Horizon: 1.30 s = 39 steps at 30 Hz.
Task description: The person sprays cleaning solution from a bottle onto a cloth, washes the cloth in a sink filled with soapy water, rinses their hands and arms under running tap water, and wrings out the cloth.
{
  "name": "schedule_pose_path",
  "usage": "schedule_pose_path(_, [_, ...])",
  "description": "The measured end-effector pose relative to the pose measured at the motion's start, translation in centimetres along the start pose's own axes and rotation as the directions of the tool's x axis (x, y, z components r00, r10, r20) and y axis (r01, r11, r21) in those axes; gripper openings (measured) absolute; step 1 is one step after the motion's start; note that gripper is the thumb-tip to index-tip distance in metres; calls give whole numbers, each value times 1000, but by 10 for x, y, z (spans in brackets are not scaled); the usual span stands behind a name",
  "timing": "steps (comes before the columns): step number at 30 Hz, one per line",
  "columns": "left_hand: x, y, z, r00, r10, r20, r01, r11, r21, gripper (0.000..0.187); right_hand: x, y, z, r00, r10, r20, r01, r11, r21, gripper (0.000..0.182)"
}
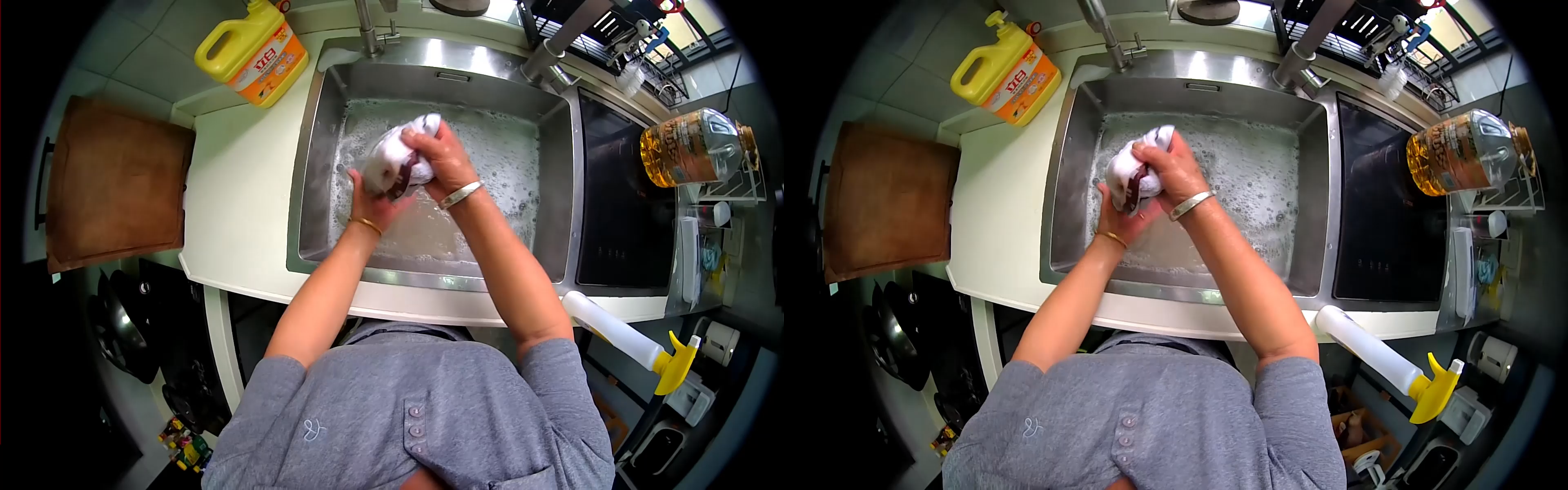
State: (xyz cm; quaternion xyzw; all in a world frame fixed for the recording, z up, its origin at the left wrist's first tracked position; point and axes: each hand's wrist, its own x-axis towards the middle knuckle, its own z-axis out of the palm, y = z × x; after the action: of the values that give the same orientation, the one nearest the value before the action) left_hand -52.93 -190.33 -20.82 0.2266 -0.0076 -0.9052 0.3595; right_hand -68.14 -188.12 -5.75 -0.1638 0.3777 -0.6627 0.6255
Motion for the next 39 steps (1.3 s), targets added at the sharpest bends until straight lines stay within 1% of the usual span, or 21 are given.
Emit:
schedule_pose_path(1, [8, 5, 5, 990, 134, -38, -133, 991, 20, 75, -1, -8, -3, 997, -59, 47, 60, 998, -18, 25])
schedule_pose_path(3, [11, 29, 21, 940, 215, -265, -198, 976, 88, 55, -3, -32, -14, 976, -198, 90, 207, 972, -109, 23])
schedule_pose_path(5, [10, 46, 34, 924, 280, -261, -265, 960, 91, 52, -5, -54, -43, 936, -326, 130, 350, 854, -384, 24])
schedule_pose_path(7, [13, 49, 37, 915, 252, -316, -192, 959, 209, 54, 1, -63, -95, 955, -285, 77, 245, 620, -746, 28])
schedule_pose_path(9, [20, 42, 18, 893, 43, -448, 40, 984, 174, 54, -7, -52, -143, 889, -453, -60, -59, 16, -998, 33])
schedule_pose_path(11, [32, 32, -16, 820, -89, -566, 165, 983, 84, 49, -40, -38, -165, 852, -524, -1, -29, -46, -998, 37])
schedule_pose_path(13, [37, 20, -36, 733, -105, -672, 187, 981, 51, 45, -87, -39, -157, 922, -375, -101, -38, 171, -984, 38])
schedule_pose_path(15, [38, 18, -48, 736, -153, -659, 182, 983, -25, 43, -140, -40, -134, 941, -280, -192, -96, 325, -941, 38])
schedule_pose_path(19, [33, 14, -30, 744, -185, -642, 168, 982, -87, 42, -212, -31, -125, 914, -323, -245, -85, 438, -895, 37])
schedule_pose_path(21, [29, 7, -20, 753, -147, -642, 187, 982, -5, 42, -227, -24, -134, 870, -470, -149, -74, 175, -982, 37])
schedule_pose_path(23, [34, -2, -22, 766, -106, -634, 248, 959, 139, 44, -219, -29, -105, 684, -727, -49, 51, 114, -992, 35])
schedule_pose_path(25, [38, -7, -31, 816, -146, -559, 332, 911, 246, 46, -198, -27, -97, 578, -808, 114, 240, 35, -970, 38])
schedule_pose_path(26, [41, -8, -37, 836, -182, -517, 377, 876, 302, 47, -195, -31, -81, 744, -665, 67, 227, 157, -961, 38])
schedule_pose_path(27, [45, -9, -45, 842, -216, -494, 419, 839, 348, 45, -193, -21, -95, 911, -408, 56, 122, 137, -983, 37])
schedule_pose_path(28, [42, -5, -41, 802, -229, -551, 487, 785, 383, 42, -192, -13, -110, 915, -323, 242, 232, -69, -970, 35])
schedule_pose_path(29, [38, -6, -30, 828, -235, -508, 459, 806, 375, 37, -204, -17, -96, 840, -465, 280, 238, -148, -960, 34])
schedule_pose_path(32, [13, -11, 5, 849, -194, -492, 352, 902, 252, 39, -263, -36, -77, 752, -659, 4, 81, 87, -993, 30])
schedule_pose_path(33, [7, -11, 12, 851, -200, -485, 340, 914, 220, 41, -283, -41, -71, 713, -688, -139, 59, 257, -965, 24])
schedule_pose_path(35, [4, -6, 9, 869, -291, -401, 382, 909, 169, 42, -318, -23, -102, 523, -796, -305, -52, 327, -943, 10])
schedule_pose_path(37, [-3, -4, 13, 865, -318, -387, 405, 899, 167, 43, -345, -19, -125, 289, -868, -404, -67, 403, -913, 20])
schedule_pose_path(39, [-17, -1, 29, 844, -287, -452, 413, 886, 210, 44, -363, -29, -136, 140, -936, -323, 133, 341, -931, 33])
